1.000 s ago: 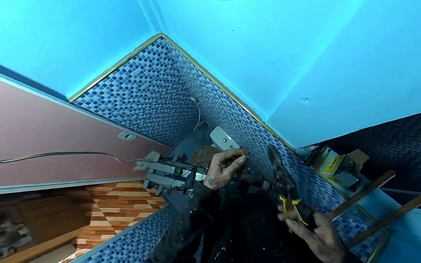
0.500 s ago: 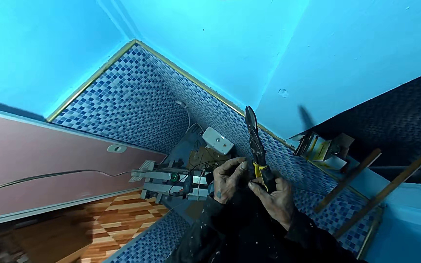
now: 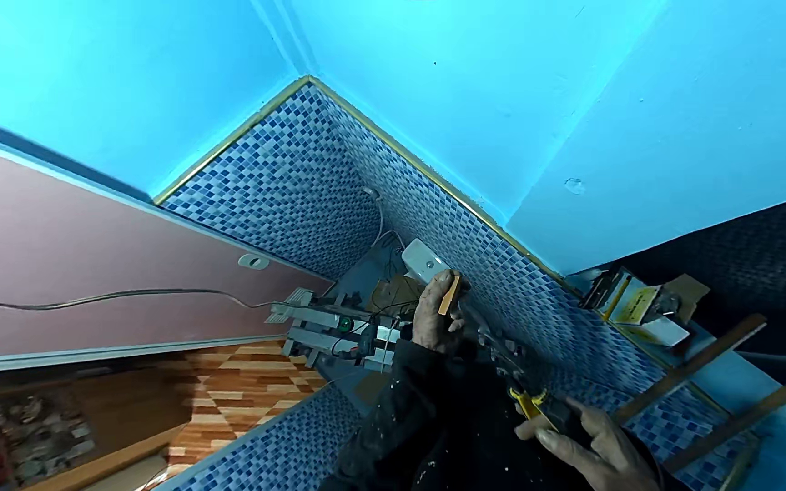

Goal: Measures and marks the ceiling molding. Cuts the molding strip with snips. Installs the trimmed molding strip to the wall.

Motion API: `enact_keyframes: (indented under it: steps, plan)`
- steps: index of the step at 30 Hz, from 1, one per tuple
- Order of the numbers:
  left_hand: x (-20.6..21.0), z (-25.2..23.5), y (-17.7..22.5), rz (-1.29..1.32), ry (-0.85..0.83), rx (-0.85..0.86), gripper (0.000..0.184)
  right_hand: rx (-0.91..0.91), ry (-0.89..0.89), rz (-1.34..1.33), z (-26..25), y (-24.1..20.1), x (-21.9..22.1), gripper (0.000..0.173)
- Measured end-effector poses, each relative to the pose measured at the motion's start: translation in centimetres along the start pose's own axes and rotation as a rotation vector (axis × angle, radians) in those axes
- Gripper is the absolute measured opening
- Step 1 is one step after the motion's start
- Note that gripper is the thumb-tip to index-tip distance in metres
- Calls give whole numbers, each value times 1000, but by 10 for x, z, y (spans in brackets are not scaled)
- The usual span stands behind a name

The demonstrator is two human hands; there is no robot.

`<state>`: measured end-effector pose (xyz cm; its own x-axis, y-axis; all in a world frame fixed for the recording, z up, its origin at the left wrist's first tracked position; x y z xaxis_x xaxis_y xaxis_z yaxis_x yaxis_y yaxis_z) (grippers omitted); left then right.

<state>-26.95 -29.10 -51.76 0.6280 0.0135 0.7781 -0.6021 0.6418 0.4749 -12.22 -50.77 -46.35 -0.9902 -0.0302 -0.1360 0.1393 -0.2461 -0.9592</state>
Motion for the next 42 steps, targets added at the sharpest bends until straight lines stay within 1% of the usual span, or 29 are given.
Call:
enact_keyframes:
  steps: [3, 6, 11, 16, 20, 24, 30, 32, 35, 38, 42]
  plan:
    - [3, -2, -1, -12, -9, -15, 32, 10, -32, 1, 1, 2, -1, 17]
    - [7, -1, -3, 13, -29, -15, 37, 24, -49, -8, 0, 4, -2, 19]
    - [9, 3, -3, -27, -56, -4, 36, 21, -55, -27, 1, 5, -3, 19]
    - [12, 6, -3, 29, -46, -3, 35, 13, -31, -33, 2, 4, -1, 21]
    - [12, 6, 0, -10, -61, 30, 33, 6, 11, -44, 4, 6, 3, 28]
    - [14, 9, 3, -73, -24, 66, 32, 30, 72, 76, 7, 6, 2, 38]
    - [13, 14, 12, -182, -53, 52, 30, 3, 90, 134, 10, 2, 0, 41]
    - [14, 17, 15, -196, -74, 26, 32, 1, 78, 132, 11, -2, -1, 39]
    - [16, 21, 16, -172, -75, 5, 35, 24, 28, 52, 13, -10, 0, 32]
    - [17, 22, 11, -118, -45, 66, 34, 31, -9, -33, 13, -10, 3, 27]
    - [17, 20, 9, -68, -34, 167, 31, 23, -11, -42, 12, -8, 4, 26]
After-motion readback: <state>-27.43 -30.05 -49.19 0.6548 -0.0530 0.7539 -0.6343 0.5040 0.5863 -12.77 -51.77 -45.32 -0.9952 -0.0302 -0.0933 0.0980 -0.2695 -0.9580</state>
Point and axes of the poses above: each hand's wrist, its own z-axis away from the middle knuckle, its own x-axis out of the palm, y = z × x, the point moved 3 cm from there along -z, towards the middle knuckle, and after that the axes turned 4 degrees about z, right-handed, at the moved point
